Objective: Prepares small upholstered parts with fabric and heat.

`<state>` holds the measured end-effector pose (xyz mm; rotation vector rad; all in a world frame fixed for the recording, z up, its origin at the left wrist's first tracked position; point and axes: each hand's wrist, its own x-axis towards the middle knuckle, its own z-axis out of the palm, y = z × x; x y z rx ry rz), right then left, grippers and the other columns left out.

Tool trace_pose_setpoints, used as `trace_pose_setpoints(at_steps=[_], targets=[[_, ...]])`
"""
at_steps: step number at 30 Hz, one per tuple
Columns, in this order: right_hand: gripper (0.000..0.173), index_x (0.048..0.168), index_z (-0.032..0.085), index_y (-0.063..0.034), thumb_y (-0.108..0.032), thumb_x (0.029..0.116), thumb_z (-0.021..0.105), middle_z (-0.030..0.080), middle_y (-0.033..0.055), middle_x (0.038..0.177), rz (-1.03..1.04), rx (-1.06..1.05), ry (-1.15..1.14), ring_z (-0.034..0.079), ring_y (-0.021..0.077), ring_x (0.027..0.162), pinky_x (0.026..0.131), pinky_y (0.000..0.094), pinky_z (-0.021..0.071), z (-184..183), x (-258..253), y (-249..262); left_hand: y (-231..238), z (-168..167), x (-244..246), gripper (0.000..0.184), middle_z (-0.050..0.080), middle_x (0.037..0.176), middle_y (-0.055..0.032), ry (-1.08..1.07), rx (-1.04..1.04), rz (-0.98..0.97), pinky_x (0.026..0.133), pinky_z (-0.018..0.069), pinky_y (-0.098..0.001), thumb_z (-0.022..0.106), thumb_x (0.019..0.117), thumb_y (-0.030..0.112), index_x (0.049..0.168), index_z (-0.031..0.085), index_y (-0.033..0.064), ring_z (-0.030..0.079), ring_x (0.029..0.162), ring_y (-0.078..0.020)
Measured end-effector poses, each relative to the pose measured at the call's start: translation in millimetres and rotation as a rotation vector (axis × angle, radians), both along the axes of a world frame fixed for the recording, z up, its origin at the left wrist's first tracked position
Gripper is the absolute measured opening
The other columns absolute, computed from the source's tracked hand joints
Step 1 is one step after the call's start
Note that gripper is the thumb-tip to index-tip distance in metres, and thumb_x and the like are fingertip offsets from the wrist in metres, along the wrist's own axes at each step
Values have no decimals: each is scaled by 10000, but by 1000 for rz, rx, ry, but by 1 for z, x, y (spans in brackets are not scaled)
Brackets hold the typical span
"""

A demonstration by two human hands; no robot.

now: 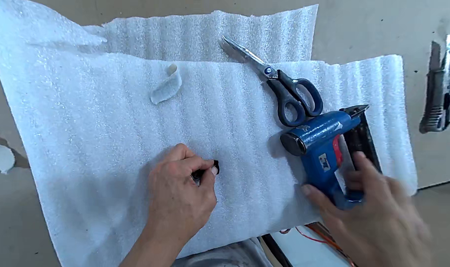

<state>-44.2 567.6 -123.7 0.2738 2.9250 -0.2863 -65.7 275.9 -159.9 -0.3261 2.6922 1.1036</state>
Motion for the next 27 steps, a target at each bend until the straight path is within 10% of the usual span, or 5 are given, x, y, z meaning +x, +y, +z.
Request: trace_pose_setpoints(at_steps=[6,9,11,15,27], targets=[[814,1545,406,-18,-163,799,699,680,248,1171,-6,-42,-161,687,421,971,783,656,533,16,-12,6,2,0,-2,124,501,675,157,-6,-30,5,460,388,-189,683,828,306,827,804,278,471,552,23],[426,1173,571,136,-148,866,655,675,236,925,143,-172,-152,676,253,793,692,454,558,64,-19,21,1,-2,0,129,512,689,155,20,-9,14,480,394,-192,678,835,300,836,803,268,479,575,19],[397,1095,586,109,-237,948,713,702,200,945,296,-311,-192,701,144,905,843,302,571,90,-32,8,1,-2,1,141,522,695,155,33,0,12,489,399,-198,662,845,301,829,797,263,487,587,19],[359,1188,724,-39,-307,957,658,754,193,970,646,-292,-448,728,293,851,715,463,576,94,-68,-34,1,-5,1,170,515,699,156,61,-16,-10,512,392,-217,632,856,322,820,790,273,487,605,7],[342,1189,751,-126,-299,913,647,748,114,885,840,-179,-436,699,236,762,611,403,534,71,-94,-58,0,-7,3,184,529,720,141,95,10,-22,569,422,-236,613,870,297,807,784,270,536,683,-21]])
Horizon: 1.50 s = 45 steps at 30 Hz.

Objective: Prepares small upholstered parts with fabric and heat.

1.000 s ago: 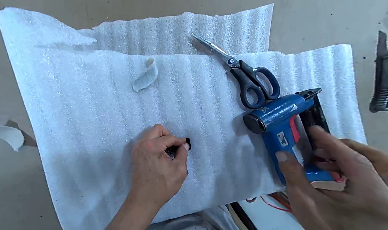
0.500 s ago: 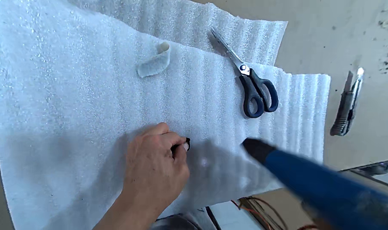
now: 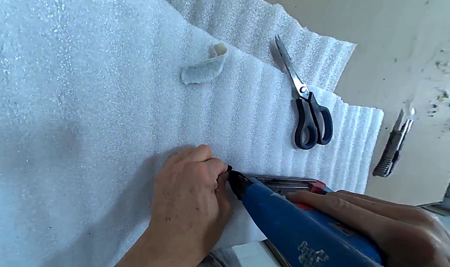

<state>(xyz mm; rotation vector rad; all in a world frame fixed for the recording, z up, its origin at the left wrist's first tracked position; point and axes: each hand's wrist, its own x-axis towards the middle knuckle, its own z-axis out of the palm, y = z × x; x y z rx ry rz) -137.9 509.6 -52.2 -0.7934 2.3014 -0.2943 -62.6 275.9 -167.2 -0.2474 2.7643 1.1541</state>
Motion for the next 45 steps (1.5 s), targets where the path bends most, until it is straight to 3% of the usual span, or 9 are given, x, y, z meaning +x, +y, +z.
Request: trace_pose_setpoints(at_steps=[7,14,19,25,35,41,45], targets=[[360,1200,745,-141,-332,913,641,746,104,899,4,-12,-20,699,219,767,603,398,534,-4,-2,2,0,-1,1,178,536,726,143,2,9,-11,576,422,-229,622,872,285,828,794,270,541,709,-25],[400,1224,737,-149,-355,894,645,771,56,996,11,-25,-37,728,162,855,672,374,586,-8,-3,2,-2,-2,2,164,534,719,137,24,8,-7,570,426,-225,642,867,279,843,803,270,542,692,-22],[394,1253,730,-159,-336,913,639,737,97,862,27,-68,8,686,202,734,584,367,525,-11,2,9,-2,-1,2,174,524,717,146,11,9,-5,564,409,-213,630,870,281,837,801,267,530,690,-15],[363,1251,721,-124,-280,933,645,752,136,915,9,-90,-13,704,238,778,636,385,546,-9,4,9,-2,-1,1,188,533,722,137,14,6,-10,571,416,-216,614,871,274,832,798,259,538,704,-24],[384,1264,719,-143,-292,916,656,748,119,907,27,-67,-15,700,228,782,631,381,543,-9,3,4,-4,-2,1,206,549,737,126,25,9,-56,577,423,-232,592,885,251,835,792,245,548,716,-44],[387,1248,719,-83,-245,898,680,762,151,985,-23,32,-76,735,271,833,649,430,574,3,3,-11,-4,-4,1,200,542,726,131,38,16,-48,570,419,-226,605,884,259,845,801,254,542,702,-34],[296,1096,732,-53,-260,894,673,757,147,906,-37,48,-53,728,260,778,611,425,556,6,6,-15,-5,-6,3,199,540,738,137,46,39,-28,574,432,-207,609,895,269,875,807,261,544,702,-11]])
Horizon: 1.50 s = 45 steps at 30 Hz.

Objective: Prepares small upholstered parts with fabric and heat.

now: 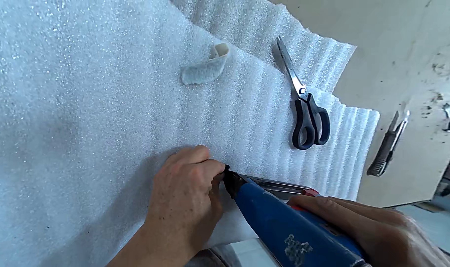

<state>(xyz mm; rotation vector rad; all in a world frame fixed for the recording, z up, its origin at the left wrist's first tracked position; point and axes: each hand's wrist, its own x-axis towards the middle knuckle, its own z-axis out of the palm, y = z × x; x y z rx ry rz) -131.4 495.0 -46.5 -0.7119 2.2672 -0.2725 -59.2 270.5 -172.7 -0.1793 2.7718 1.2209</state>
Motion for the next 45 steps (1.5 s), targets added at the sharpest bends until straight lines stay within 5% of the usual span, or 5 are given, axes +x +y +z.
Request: trace_pose_setpoints(at_steps=[14,19,29,41,45], targets=[[802,1566,384,6,-217,837,635,608,319,1283,-567,44,521,639,499,1071,849,699,496,-38,53,123,-9,-4,6,183,572,1046,10,94,-48,-70,638,525,-253,706,850,235,1002,805,254,584,821,-83],[732,1522,481,-52,-138,848,753,633,318,1261,-673,-3,586,628,559,1092,852,775,466,-88,53,120,-14,44,6,180,715,1029,27,-120,892,-22,780,566,-253,740,934,255,1061,782,135,661,914,-67],[416,1323,661,-112,-280,948,727,700,23,1043,-497,-1124,313,682,105,892,727,270,610,33,81,-15,4,123,24,288,719,1002,-2,-196,1547,-298,746,537,-185,585,1041,320,1113,753,97,643,835,-18],[272,1208,736,-109,-218,959,721,674,32,1042,-391,-1285,155,668,117,856,725,276,618,43,100,-10,3,159,53,321,699,824,2,-435,1336,-211,576,491,-152,562,1059,303,942,755,75,603,661,-2],[226,1142,744,-72,-175,941,755,696,53,1060,-424,-1393,53,707,122,881,766,281,646,42,105,-5,-8,163,63,689,734,915,-26,-387,1303,-208,629,548,-198,232,1089,539,1027,742,80,668,737,-48]])
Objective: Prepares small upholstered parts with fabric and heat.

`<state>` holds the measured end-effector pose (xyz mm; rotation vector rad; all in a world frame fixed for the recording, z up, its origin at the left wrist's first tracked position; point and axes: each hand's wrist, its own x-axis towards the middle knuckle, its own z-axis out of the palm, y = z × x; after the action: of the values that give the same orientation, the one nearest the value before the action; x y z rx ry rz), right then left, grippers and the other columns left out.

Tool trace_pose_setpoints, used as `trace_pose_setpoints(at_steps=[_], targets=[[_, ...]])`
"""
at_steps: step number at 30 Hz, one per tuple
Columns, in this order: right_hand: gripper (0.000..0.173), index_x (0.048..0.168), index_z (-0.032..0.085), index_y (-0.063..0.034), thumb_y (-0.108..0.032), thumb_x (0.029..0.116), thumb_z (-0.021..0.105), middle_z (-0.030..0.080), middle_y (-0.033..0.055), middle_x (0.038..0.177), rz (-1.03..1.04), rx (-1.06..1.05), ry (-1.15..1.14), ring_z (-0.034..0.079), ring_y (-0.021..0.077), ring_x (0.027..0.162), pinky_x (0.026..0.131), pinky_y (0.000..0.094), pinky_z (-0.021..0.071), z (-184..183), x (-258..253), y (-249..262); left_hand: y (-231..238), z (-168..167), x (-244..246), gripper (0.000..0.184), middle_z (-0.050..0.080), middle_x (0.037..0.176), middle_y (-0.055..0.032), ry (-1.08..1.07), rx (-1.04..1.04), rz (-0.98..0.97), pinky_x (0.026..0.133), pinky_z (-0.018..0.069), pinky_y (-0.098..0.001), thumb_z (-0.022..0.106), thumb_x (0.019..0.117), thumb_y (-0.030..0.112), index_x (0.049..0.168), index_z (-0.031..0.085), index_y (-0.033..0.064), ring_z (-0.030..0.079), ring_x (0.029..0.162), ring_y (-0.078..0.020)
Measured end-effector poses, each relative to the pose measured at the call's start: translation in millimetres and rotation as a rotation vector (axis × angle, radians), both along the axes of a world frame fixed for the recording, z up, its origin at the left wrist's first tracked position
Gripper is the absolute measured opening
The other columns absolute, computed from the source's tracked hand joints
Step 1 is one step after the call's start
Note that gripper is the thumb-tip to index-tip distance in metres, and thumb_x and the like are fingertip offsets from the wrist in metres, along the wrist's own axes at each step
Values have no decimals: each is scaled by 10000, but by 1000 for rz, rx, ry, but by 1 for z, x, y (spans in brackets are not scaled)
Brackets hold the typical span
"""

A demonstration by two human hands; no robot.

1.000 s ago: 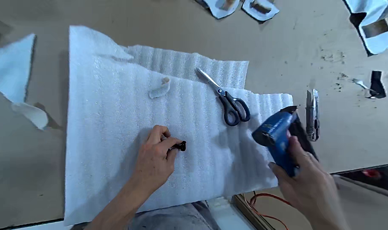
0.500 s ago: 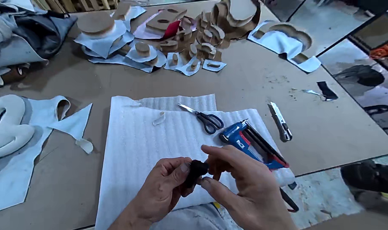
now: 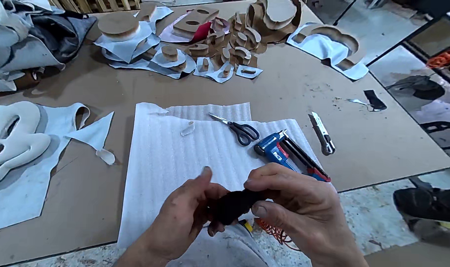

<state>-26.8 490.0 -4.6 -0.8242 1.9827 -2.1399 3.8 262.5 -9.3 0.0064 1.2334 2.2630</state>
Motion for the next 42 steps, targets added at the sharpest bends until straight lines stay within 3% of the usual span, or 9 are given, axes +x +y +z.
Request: trace_pose_setpoints(at_steps=[2,5,9,16,22,27,31,35,42], targets=[[247,1162,739,-73,-176,939,758,692,47,1067,-29,-44,-26,695,104,874,766,259,631,-2,3,0,-3,-5,4,684,734,940,-28,206,-94,145,662,549,-217,201,1112,486,1122,744,70,663,769,-60],[265,1176,734,-76,-174,932,766,696,53,1074,-97,-42,-30,698,115,861,758,260,631,-5,6,0,-6,-16,8,359,708,1049,-14,569,-349,394,740,558,-237,490,1063,354,1247,698,128,654,858,-78],[269,1172,735,-89,-204,932,769,702,43,1051,-141,-17,-54,698,106,831,728,246,629,-3,8,-3,-5,-15,11,399,657,1243,13,860,-599,431,807,569,-260,683,938,341,1313,647,208,648,1025,-100],[284,1157,734,-68,-229,927,775,694,43,1038,-150,0,-87,687,93,809,712,233,623,-3,12,-16,6,-15,5,171,717,1049,-22,831,-515,500,761,603,-232,718,972,178,1104,759,78,689,923,-97],[239,1166,724,-40,-167,964,732,709,75,1070,-51,28,-14,712,132,910,794,276,639,-16,16,-25,4,-14,6,210,733,1004,-19,830,-452,539,762,597,-221,770,930,174,1110,741,70,690,882,-79],[208,1143,765,-124,-216,959,730,695,33,1116,-136,235,207,684,112,982,806,256,626,-15,17,-24,3,-14,10,247,730,985,0,893,-524,503,792,604,-228,793,913,192,1123,730,78,691,892,-70],[168,1105,774,-142,-183,948,730,711,14,1049,-262,399,406,673,66,928,763,200,592,-8,20,-24,0,-10,9,259,732,1002,-1,915,-537,469,798,612,-239,790,916,201,1136,725,82,696,904,-77],[123,1050,775,-145,-164,938,728,734,11,1026,-422,487,548,689,72,929,755,192,589,-6,22,-27,-7,-10,9,238,735,1116,-57,940,-454,410,847,609,-279,645,999,217,1181,708,77,704,996,-123],[152,1055,762,-165,-233,922,732,697,-2,965,-471,522,549,641,56,881,723,193,533,-7,20,-32,-5,-14,-1,168,726,1064,-15,929,-511,425,861,619,-271,711,979,191,1120,746,106,700,984,-105]])
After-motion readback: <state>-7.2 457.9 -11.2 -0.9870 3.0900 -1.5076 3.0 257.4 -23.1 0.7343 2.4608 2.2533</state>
